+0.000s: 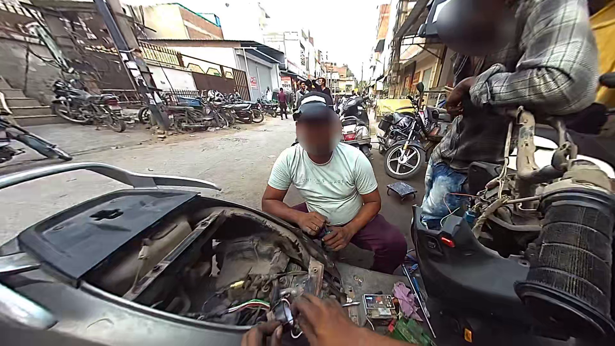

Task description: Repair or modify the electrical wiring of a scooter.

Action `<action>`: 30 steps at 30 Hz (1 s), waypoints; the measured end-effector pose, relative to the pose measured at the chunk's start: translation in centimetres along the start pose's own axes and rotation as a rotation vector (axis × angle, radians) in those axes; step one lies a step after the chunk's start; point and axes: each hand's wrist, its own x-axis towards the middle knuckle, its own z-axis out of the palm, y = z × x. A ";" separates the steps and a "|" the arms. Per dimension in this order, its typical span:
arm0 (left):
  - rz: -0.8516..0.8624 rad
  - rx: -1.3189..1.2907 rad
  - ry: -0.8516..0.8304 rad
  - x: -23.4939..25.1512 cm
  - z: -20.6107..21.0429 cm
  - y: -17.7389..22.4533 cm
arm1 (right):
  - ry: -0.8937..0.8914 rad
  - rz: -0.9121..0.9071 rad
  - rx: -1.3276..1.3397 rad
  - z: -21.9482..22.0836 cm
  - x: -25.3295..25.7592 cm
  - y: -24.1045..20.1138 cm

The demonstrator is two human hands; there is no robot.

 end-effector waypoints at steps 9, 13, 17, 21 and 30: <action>-0.239 -0.530 -0.008 1.1 -0.1 -0.3 | 0.058 0.095 -0.087 0.9 0.9 -0.4; -0.223 -0.576 -0.052 1.4 -0.2 -0.3 | 0.138 -0.049 -0.040 1.0 0.4 0.8; -0.126 -0.298 -0.070 0.9 -0.2 -1.2 | 0.223 -0.235 0.051 1.3 -0.4 1.8; 0.072 -0.045 -0.138 0.7 -1.1 -1.4 | 0.190 -0.211 0.148 0.8 -0.6 1.6; 0.203 0.022 -0.236 1.0 -0.8 -2.1 | 0.041 0.065 0.291 -0.1 0.0 1.0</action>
